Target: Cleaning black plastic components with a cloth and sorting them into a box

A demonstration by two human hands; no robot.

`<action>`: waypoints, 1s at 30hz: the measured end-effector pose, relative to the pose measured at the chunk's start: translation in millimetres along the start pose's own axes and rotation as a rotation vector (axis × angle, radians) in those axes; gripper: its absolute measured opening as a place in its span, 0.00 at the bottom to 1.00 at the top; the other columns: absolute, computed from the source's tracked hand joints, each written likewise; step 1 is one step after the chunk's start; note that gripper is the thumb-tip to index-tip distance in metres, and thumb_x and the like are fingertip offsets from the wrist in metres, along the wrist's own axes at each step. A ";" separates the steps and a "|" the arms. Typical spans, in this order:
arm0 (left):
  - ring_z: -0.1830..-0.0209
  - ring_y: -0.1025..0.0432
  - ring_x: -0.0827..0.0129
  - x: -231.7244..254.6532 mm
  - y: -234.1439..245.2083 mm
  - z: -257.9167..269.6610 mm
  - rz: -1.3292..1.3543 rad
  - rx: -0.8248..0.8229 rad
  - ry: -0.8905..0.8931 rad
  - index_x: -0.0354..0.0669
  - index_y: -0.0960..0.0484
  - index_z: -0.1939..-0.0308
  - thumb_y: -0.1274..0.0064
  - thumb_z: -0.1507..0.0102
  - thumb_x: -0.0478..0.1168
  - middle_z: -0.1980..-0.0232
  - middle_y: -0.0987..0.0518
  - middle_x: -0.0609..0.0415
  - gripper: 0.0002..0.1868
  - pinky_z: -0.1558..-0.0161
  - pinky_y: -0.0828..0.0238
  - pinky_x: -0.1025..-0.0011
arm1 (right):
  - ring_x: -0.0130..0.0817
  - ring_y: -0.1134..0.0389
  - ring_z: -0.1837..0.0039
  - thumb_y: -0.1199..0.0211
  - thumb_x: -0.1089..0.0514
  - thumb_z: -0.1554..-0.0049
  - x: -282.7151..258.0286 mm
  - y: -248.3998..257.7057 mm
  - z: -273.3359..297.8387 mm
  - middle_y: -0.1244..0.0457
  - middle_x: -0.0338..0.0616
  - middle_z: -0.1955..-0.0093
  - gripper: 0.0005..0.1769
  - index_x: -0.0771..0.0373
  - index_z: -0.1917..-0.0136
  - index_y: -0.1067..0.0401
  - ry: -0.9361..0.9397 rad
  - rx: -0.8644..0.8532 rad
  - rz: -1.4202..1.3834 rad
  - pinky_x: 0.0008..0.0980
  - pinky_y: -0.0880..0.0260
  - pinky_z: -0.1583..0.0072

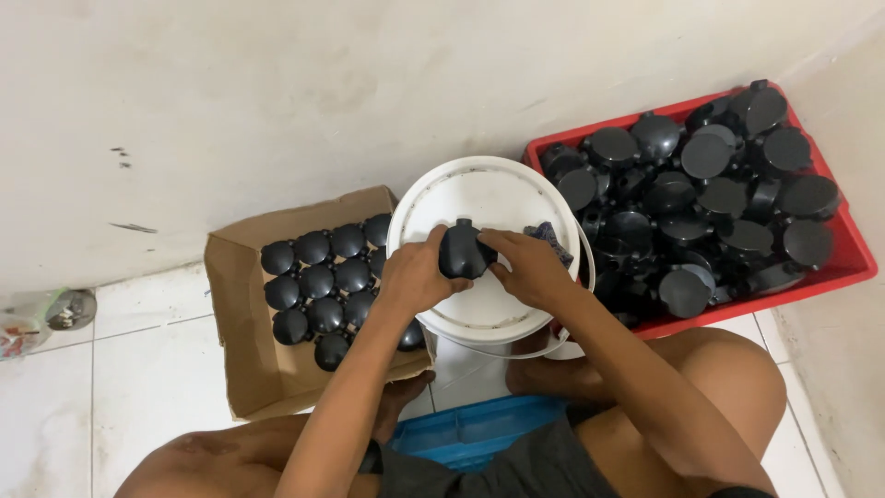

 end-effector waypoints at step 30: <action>0.28 0.43 0.54 -34.7 -48.3 -24.5 -0.056 0.157 -0.355 0.51 0.51 0.22 0.34 0.54 0.64 0.34 0.30 0.44 0.63 0.30 0.55 0.55 | 0.36 0.28 0.53 0.37 0.62 0.45 53.5 18.6 25.4 0.31 0.41 0.57 0.08 0.56 0.51 0.25 -0.983 0.602 -1.236 0.35 0.28 0.51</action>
Point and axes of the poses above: each hand's wrist, its own z-axis away from the middle knuckle, its own y-axis out of the back of the hand, x = y × z, the point moved 5 cm from there along -z, towards the middle knuckle
